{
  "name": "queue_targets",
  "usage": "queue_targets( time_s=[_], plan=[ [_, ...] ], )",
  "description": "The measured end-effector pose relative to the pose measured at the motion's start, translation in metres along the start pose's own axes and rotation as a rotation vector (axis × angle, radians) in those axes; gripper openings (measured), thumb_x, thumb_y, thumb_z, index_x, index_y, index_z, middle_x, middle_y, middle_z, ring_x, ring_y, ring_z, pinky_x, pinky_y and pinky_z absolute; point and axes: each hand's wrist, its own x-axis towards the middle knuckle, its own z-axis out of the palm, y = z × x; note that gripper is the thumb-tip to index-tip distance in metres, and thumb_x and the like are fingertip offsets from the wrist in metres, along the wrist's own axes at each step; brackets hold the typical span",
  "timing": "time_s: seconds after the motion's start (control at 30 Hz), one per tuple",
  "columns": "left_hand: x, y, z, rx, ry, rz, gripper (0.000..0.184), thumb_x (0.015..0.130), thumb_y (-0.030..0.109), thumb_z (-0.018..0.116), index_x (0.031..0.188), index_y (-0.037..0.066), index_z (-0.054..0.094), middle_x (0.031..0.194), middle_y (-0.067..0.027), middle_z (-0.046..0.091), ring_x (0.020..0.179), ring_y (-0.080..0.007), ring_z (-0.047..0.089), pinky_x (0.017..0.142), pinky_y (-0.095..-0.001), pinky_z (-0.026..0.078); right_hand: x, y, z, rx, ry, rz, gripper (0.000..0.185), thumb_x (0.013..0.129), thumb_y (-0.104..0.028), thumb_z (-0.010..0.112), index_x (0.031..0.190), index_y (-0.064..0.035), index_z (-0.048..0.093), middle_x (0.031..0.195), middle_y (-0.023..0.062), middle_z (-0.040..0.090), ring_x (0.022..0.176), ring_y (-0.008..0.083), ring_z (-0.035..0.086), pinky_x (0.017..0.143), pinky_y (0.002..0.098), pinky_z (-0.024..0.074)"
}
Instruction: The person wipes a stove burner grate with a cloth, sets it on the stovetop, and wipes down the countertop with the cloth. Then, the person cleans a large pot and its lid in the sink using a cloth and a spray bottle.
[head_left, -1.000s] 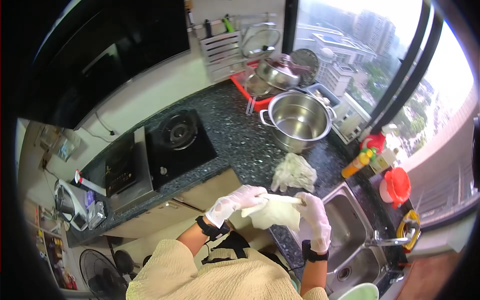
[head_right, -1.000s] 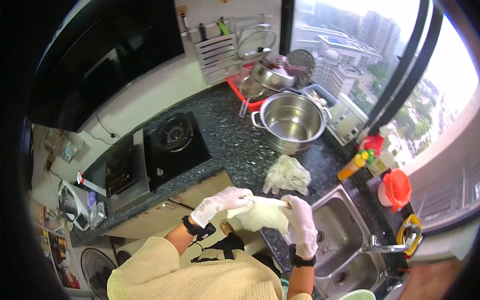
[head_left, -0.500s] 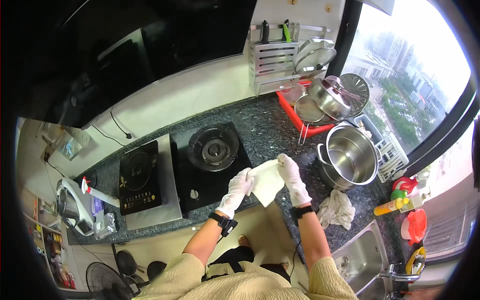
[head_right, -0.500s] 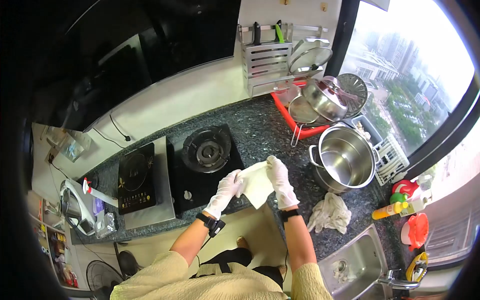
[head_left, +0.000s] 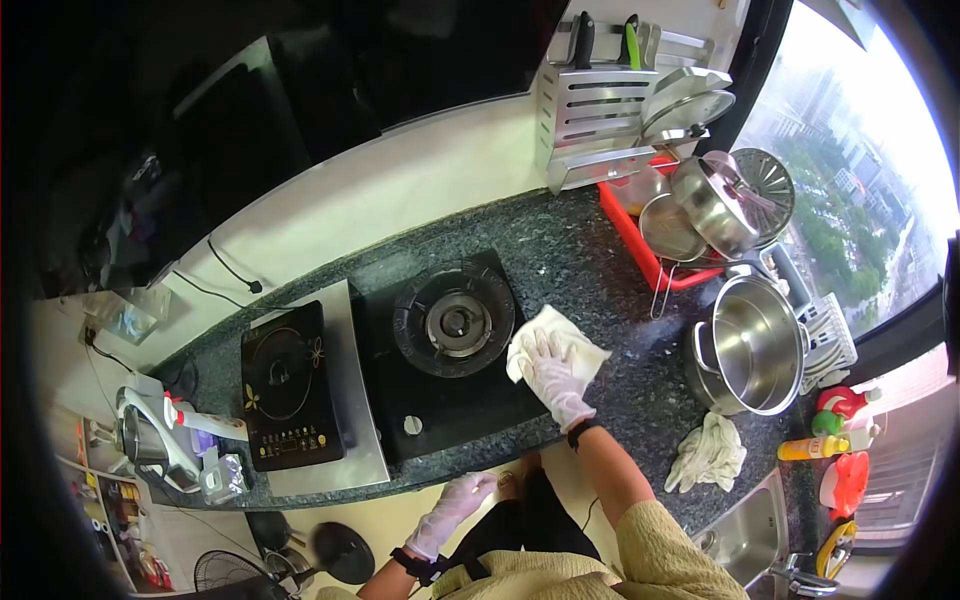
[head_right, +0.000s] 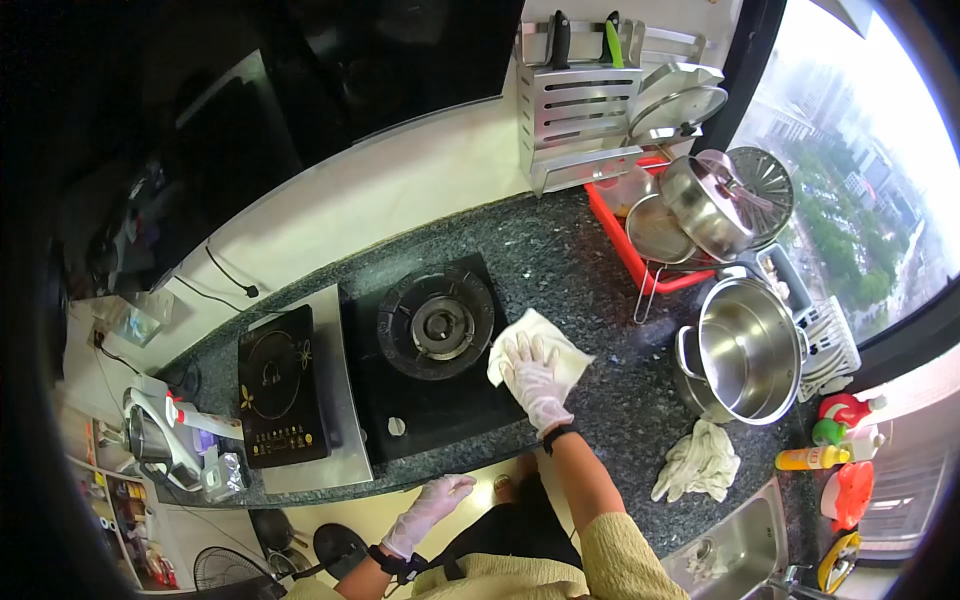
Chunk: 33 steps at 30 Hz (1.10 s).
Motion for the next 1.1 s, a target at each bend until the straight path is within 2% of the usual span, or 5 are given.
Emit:
queue_targets(
  time_s=[0.3, 0.63, 0.7, 0.9, 1.1],
  plan=[
    [0.041, 0.019, -0.012, -0.005, 0.083, -0.021, 0.033, 0.090, 0.033, 0.062, 0.114, 0.012, 0.065, 0.107, -0.0090, 0.069, 0.098, -0.0243, 0.066, 0.086, -0.0343, 0.051, 0.117, 0.025, 0.021, -0.002, 0.015, -0.177, 0.059, 0.095, -0.040, 0.039, 0.150, -0.0239, 0.024, 0.154, 0.0034, 0.027, 0.143, 0.0318, 0.021, 0.111, 0.0618, 0.0135],
    [0.047, 0.029, -0.020, -0.097, 0.021, -0.179, 0.033, 0.092, 0.032, 0.061, 0.118, 0.011, 0.063, 0.111, -0.0084, 0.067, 0.102, -0.0213, 0.064, 0.090, -0.0334, 0.049, 0.225, 0.027, 0.007, 0.014, 0.094, -0.336, 0.050, 0.094, -0.040, 0.045, 0.141, -0.0224, 0.042, 0.145, 0.0045, 0.043, 0.135, 0.0311, 0.034, 0.112, 0.0533, 0.0177],
    [0.046, 0.009, -0.017, -0.133, 0.006, -0.171, 0.035, 0.094, 0.028, 0.058, 0.120, 0.005, 0.061, 0.113, -0.0085, 0.067, 0.106, -0.0167, 0.062, 0.094, -0.0299, 0.047, 0.242, 0.029, -0.002, -0.033, 0.091, -0.394, 0.051, 0.094, -0.042, 0.045, 0.140, -0.0217, 0.043, 0.143, 0.0047, 0.044, 0.134, 0.0303, 0.035, 0.113, 0.0516, 0.0166],
    [0.041, -0.011, -0.008, -0.089, 0.135, 0.054, 0.022, 0.090, 0.016, 0.065, 0.108, 0.005, 0.063, 0.101, -0.0104, 0.068, 0.093, -0.0201, 0.064, 0.085, -0.0338, 0.051, 0.303, 0.034, 0.000, 0.058, 0.176, -0.509, 0.055, 0.090, -0.048, 0.044, 0.139, -0.0226, 0.046, 0.147, 0.0030, 0.041, 0.139, 0.0257, 0.029, 0.116, 0.0426, 0.0115],
    [0.059, -0.005, -0.028, 0.005, 0.080, 0.048, 0.020, 0.090, 0.020, 0.064, 0.107, 0.010, 0.067, 0.098, -0.0091, 0.070, 0.092, -0.0216, 0.067, 0.083, -0.0332, 0.052, 0.321, 0.028, 0.006, 0.062, 0.294, -0.316, 0.047, 0.087, -0.045, 0.050, 0.125, -0.0189, 0.057, 0.136, 0.0025, 0.050, 0.133, 0.0246, 0.035, 0.114, 0.0436, 0.0165]
  ],
)
